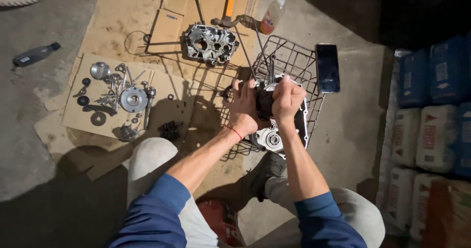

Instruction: The person sits on the floor assembling a motorcycle engine. They place the crankshaft into the engine case, fit a bearing over it, then pick up the gear cluster and mesh the gears together by hand, fitting components onto the shafts while checking alignment.

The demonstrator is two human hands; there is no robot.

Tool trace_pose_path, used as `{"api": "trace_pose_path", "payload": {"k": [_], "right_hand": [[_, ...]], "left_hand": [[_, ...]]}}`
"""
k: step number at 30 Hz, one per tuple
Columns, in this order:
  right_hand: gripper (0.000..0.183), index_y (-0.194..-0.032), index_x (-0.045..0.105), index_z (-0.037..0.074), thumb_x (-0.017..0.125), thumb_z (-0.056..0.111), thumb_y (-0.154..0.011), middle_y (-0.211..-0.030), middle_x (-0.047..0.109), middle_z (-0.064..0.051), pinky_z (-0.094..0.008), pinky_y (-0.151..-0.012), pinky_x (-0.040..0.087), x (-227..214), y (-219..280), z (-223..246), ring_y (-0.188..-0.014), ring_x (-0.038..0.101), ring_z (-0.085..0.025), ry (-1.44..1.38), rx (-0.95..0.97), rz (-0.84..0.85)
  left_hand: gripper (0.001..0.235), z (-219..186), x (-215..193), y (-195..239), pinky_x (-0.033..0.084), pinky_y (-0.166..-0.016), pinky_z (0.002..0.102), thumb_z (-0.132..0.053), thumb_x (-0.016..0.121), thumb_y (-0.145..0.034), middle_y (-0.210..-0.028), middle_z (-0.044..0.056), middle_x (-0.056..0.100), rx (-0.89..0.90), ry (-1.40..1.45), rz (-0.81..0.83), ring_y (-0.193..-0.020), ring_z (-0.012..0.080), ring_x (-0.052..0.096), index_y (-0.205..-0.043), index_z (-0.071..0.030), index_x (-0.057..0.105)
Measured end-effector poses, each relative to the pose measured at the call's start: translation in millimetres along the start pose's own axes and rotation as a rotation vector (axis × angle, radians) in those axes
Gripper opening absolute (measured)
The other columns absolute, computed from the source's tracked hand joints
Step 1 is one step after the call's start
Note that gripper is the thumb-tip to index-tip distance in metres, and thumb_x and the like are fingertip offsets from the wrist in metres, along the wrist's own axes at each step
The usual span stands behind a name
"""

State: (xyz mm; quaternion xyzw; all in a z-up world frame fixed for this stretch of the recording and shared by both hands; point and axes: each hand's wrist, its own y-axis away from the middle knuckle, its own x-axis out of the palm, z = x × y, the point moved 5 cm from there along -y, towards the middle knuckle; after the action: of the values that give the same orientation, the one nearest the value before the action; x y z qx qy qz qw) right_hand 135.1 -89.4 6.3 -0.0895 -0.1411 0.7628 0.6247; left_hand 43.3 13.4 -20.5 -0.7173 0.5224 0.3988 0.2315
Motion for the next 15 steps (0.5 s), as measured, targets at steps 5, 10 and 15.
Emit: {"api": "trace_pose_path", "payload": {"k": [5, 10, 15], "right_hand": [[0.057, -0.057, 0.046, 0.004, 0.053, 0.023, -0.111, -0.053, 0.045, 0.0, -0.029, -0.048, 0.027, -5.5, 4.9, -5.8, -0.048, 0.035, -0.008, -0.012, 0.047, -0.003], [0.056, -0.058, 0.048, 0.004, 0.054, 0.025, -0.11, -0.053, 0.046, 0.0, -0.029, -0.048, 0.027, -5.8, 3.4, -3.6, -0.049, 0.036, -0.008, -0.007, 0.042, 0.013], [0.053, -0.063, 0.046, 0.005, 0.056, 0.026, -0.11, -0.057, 0.044, 0.0, -0.027, -0.05, 0.026, -15.0, -4.4, -6.1, -0.053, 0.035, -0.007, -0.05, 0.105, 0.148]], "left_hand": [[0.132, -3.4, -10.0, -2.2, 0.035, -0.092, 0.083, -0.059, 0.092, -0.048, -0.155, 0.01, 0.032, -0.029, -0.011, 0.055, -0.149, 0.0422, 0.018, -0.149, -0.007, 0.025], [0.129, -5.7, -4.3, 3.9, 0.034, -0.095, 0.084, -0.062, 0.091, -0.053, -0.155, 0.01, 0.032, -0.039, -0.056, 0.084, -0.15, 0.0407, 0.017, -0.15, -0.008, 0.026], [0.139, -5.0, -14.6, 1.9, 0.032, -0.097, 0.085, -0.062, 0.09, -0.053, -0.16, 0.013, 0.031, -0.01, -0.01, 0.013, -0.153, 0.0409, 0.014, -0.157, -0.005, 0.019]]}}
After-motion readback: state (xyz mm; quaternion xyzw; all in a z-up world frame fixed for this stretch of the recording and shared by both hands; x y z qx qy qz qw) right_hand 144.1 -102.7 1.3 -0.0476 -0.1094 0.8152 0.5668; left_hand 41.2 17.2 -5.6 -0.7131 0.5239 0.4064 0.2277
